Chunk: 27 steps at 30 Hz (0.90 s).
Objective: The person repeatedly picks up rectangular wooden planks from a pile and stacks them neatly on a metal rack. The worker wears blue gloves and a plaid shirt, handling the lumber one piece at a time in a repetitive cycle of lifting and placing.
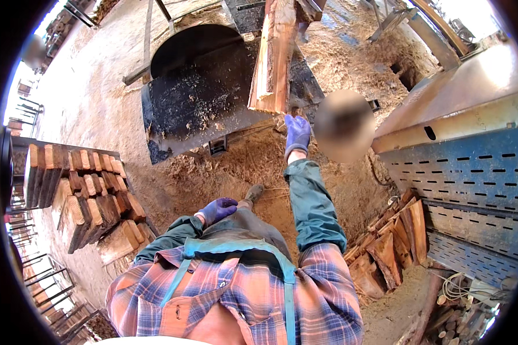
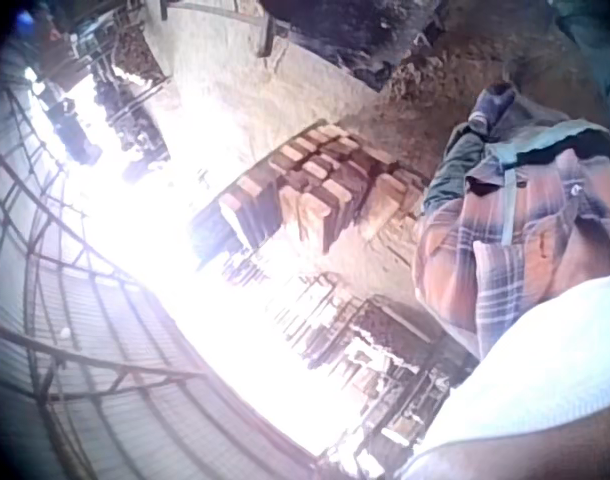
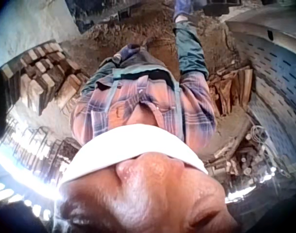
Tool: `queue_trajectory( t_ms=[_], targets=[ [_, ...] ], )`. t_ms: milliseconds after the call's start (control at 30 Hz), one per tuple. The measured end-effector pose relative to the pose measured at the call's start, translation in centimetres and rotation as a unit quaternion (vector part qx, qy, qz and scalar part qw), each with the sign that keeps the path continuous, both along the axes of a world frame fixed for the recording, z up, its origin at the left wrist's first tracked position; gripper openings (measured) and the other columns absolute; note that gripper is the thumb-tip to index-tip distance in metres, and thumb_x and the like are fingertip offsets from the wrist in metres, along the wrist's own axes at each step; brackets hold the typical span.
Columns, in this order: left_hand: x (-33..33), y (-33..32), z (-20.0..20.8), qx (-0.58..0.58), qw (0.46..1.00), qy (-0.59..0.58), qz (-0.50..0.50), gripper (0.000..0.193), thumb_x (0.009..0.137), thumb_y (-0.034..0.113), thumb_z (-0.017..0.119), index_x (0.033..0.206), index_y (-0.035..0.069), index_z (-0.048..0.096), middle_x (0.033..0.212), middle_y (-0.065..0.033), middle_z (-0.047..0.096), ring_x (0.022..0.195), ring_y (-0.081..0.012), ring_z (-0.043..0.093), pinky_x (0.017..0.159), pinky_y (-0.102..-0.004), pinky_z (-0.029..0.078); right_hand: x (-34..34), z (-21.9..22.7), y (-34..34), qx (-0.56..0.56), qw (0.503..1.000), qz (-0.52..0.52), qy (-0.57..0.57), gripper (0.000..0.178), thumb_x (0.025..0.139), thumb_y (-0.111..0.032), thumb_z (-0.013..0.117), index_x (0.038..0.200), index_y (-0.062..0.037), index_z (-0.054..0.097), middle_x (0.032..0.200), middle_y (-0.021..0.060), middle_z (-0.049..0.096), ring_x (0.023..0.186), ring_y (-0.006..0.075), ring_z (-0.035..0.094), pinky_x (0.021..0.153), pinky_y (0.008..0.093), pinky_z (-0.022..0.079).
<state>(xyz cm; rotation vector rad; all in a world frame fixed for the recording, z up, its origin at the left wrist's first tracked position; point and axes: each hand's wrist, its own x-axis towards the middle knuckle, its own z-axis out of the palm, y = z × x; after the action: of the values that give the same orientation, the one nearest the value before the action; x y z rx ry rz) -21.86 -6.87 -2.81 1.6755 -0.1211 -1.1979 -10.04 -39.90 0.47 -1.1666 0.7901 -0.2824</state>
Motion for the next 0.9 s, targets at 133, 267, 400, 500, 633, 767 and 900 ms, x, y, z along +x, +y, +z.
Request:
queue_trajectory(
  t_ms=[133,267,400,500,633,767,900],
  targets=[
    [5.8,-2.2,0.5,-0.067,0.983,-0.124,0.115,0.029,0.088,0.018,0.061,0.112,0.002,0.060,0.106,-0.0064,0.064,0.095,-0.0138,0.059,0.087,-0.0271,0.046,3.5,0.2,1.1,-0.074,0.992,-0.059,-0.084,0.051,0.077,-0.010,0.073,0.118,0.0057,0.048,0.119,0.0166,0.053,0.108,0.0231,0.052,0.095,0.0344,0.042],
    [15.0,-6.5,6.2,-0.103,0.948,-0.210,0.216,0.028,0.088,0.017,0.059,0.113,0.002,0.059,0.102,-0.0049,0.064,0.092,-0.0119,0.058,0.084,-0.0257,0.046,7.6,-1.7,-1.6,-0.170,0.981,-0.059,-0.064,0.056,0.077,-0.023,0.074,0.119,0.0040,0.049,0.119,0.0180,0.055,0.110,0.0258,0.053,0.096,0.0354,0.041],
    [20.9,-8.8,4.6,-0.112,0.902,-0.251,0.332,0.037,0.085,0.020,0.064,0.116,0.002,0.056,0.100,-0.0054,0.063,0.091,-0.0128,0.057,0.083,-0.0264,0.046,11.1,-2.0,-1.1,-0.283,0.957,-0.005,0.062,0.063,0.076,-0.038,0.072,0.118,0.0032,0.053,0.118,0.0203,0.057,0.111,0.0304,0.054,0.095,0.0376,0.042],
    [23.5,-10.7,4.9,-0.058,0.879,-0.323,0.345,0.042,0.084,0.025,0.066,0.117,0.003,0.055,0.102,-0.0064,0.062,0.091,-0.0133,0.057,0.083,-0.0269,0.046,12.9,-2.3,-1.7,-0.349,0.930,0.020,0.113,0.064,0.077,-0.042,0.069,0.120,0.0018,0.052,0.123,0.0224,0.053,0.116,0.0333,0.050,0.098,0.0393,0.040],
    [28.0,-11.4,1.0,0.074,0.884,-0.307,0.344,0.076,0.078,0.047,0.068,0.127,-0.006,0.045,0.124,-0.0195,0.054,0.113,-0.0281,0.052,0.096,-0.0317,0.039,14.4,-1.9,-1.8,-0.372,0.902,0.087,0.202,0.069,0.078,-0.054,0.060,0.126,-0.0050,0.049,0.129,0.0214,0.048,0.121,0.0346,0.045,0.101,0.0431,0.037],
    [31.0,-9.2,-2.8,0.029,0.923,-0.170,0.345,0.090,0.075,0.057,0.067,0.130,-0.010,0.039,0.131,-0.0226,0.048,0.121,-0.0314,0.046,0.100,-0.0344,0.037,14.8,1.2,0.2,-0.392,0.862,0.149,0.285,0.076,0.077,-0.057,0.061,0.134,-0.0107,0.042,0.134,0.0201,0.045,0.120,0.0375,0.046,0.101,0.0457,0.038],
    [31.6,-10.4,-3.1,0.106,0.957,-0.157,0.222,0.080,0.078,0.047,0.069,0.129,-0.009,0.042,0.126,-0.0203,0.052,0.115,-0.0280,0.052,0.096,-0.0313,0.040,14.0,2.1,0.9,-0.422,0.831,0.188,0.311,0.074,0.076,-0.055,0.060,0.134,-0.0134,0.040,0.137,0.0171,0.041,0.127,0.0335,0.039,0.104,0.0444,0.033]
  ],
)
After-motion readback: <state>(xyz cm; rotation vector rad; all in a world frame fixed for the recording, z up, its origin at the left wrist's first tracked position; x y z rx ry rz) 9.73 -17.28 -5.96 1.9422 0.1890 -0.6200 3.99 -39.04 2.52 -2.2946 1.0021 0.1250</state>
